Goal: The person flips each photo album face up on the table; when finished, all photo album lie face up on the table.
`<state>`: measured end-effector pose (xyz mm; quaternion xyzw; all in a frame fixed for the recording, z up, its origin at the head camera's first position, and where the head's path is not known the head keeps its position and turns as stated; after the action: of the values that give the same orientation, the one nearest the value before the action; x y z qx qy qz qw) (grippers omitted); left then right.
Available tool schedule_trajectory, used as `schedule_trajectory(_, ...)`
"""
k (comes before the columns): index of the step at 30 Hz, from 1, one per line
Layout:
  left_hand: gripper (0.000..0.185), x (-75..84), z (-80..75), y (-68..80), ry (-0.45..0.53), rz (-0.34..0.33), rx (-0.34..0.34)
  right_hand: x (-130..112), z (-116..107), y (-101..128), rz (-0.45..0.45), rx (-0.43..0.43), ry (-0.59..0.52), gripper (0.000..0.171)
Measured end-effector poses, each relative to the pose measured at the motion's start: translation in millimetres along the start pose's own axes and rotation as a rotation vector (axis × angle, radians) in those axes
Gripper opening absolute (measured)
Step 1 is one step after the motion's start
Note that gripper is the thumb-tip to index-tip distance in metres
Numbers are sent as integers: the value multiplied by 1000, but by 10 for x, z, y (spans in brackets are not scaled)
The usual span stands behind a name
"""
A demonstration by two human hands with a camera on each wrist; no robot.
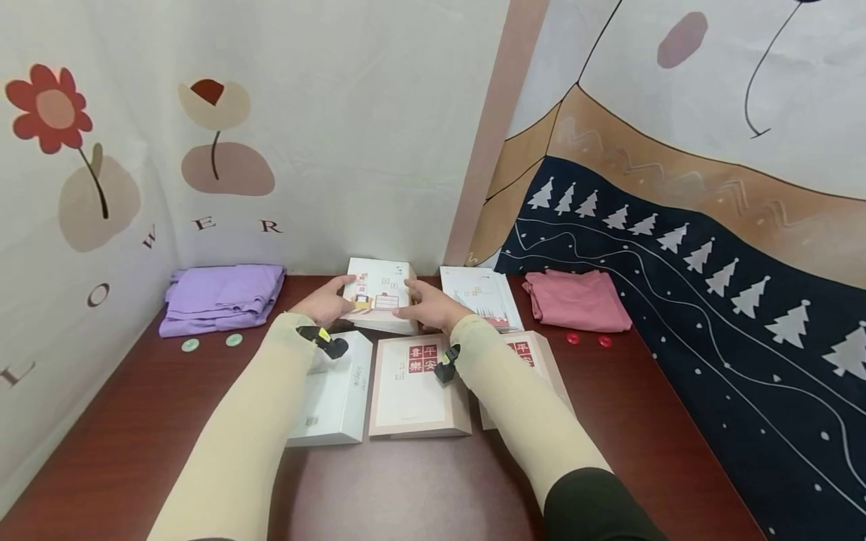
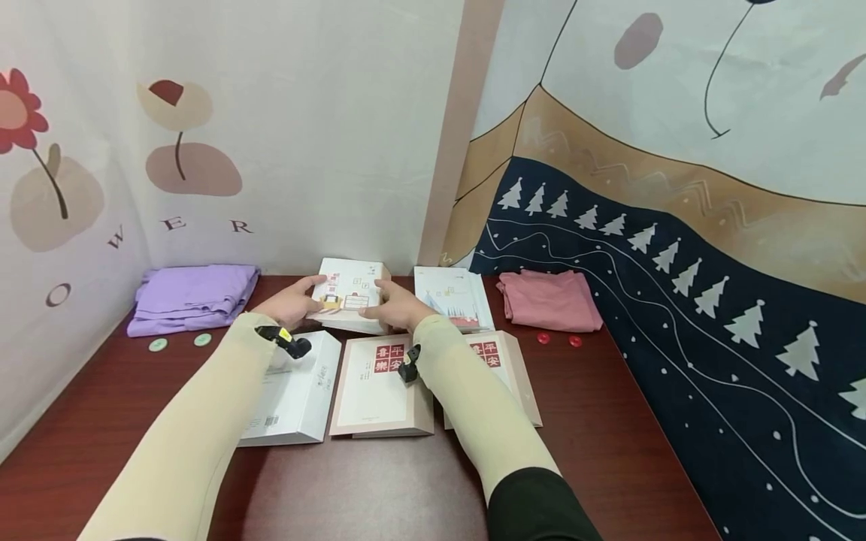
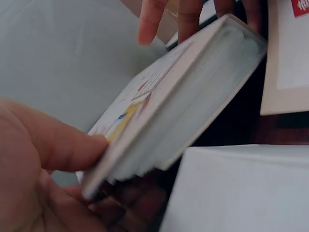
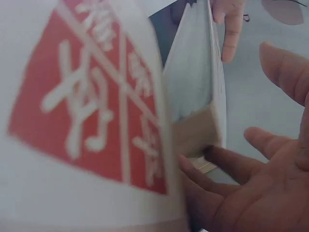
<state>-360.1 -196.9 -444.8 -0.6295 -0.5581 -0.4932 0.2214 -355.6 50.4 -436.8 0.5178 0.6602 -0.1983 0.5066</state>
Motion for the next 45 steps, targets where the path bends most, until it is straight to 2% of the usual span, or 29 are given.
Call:
schedule_trajectory(2, 80, 23, 19, 29, 153, 21, -9, -20, -22, -5, -34, 24, 6, 83)
schedule_trajectory(5, 81, 63, 40, 67, 276, 52, -19, -58, -44, -1, -75, 48, 43, 80)
schedule_trajectory(9, 80, 123, 36, 131, 285, 82, 11, -85, -42, 7, -81, 15, 52, 80)
schedule_trajectory(16, 75, 213, 26, 216, 354, 170, 58, -83, -2, 13, -82, -52, -101, 81)
schedule_trajectory(21, 68, 273, 79, 242, 369, 239, 25, -123, 44, 42, -123, -74, -164, 82)
schedule_trajectory(24, 65, 309, 132, 241, 373, 267, -11, -168, 81, 56, -167, -92, -245, 85)
schedule_trajectory(27, 62, 326, 184, 225, 353, 272, -51, -211, 114, 60, -215, -82, -311, 92)
schedule_trajectory(29, 62, 325, 221, 209, 310, 261, -78, -221, 128, 51, -236, -40, -310, 97)
schedule_trajectory(34, 66, 287, 295, 142, 169, 202, -111, -183, 109, 20, -172, 182, -102, 101)
schedule_trajectory(37, 67, 253, 301, 111, 107, 165, -89, -151, 79, 12, -104, 276, 5, 101)
schedule_trajectory(42, 66, 166, 237, 90, -10, 92, -4, -133, 47, 36, -38, 356, 73, 101)
schedule_trajectory(45, 68, 111, 204, 83, -47, 56, 16, -120, 42, 36, -11, 381, 93, 98)
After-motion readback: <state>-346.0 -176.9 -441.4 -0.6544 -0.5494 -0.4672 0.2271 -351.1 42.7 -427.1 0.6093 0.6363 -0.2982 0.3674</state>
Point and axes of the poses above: each hand's wrist, its own y-axis away from the middle knuckle, its own z-axis out of the palm, x = y × z, the point moved 2 cm from there along -y, towards the middle knuckle, and after that the axes turned 1 degree about -x, right-handed, at the moved point
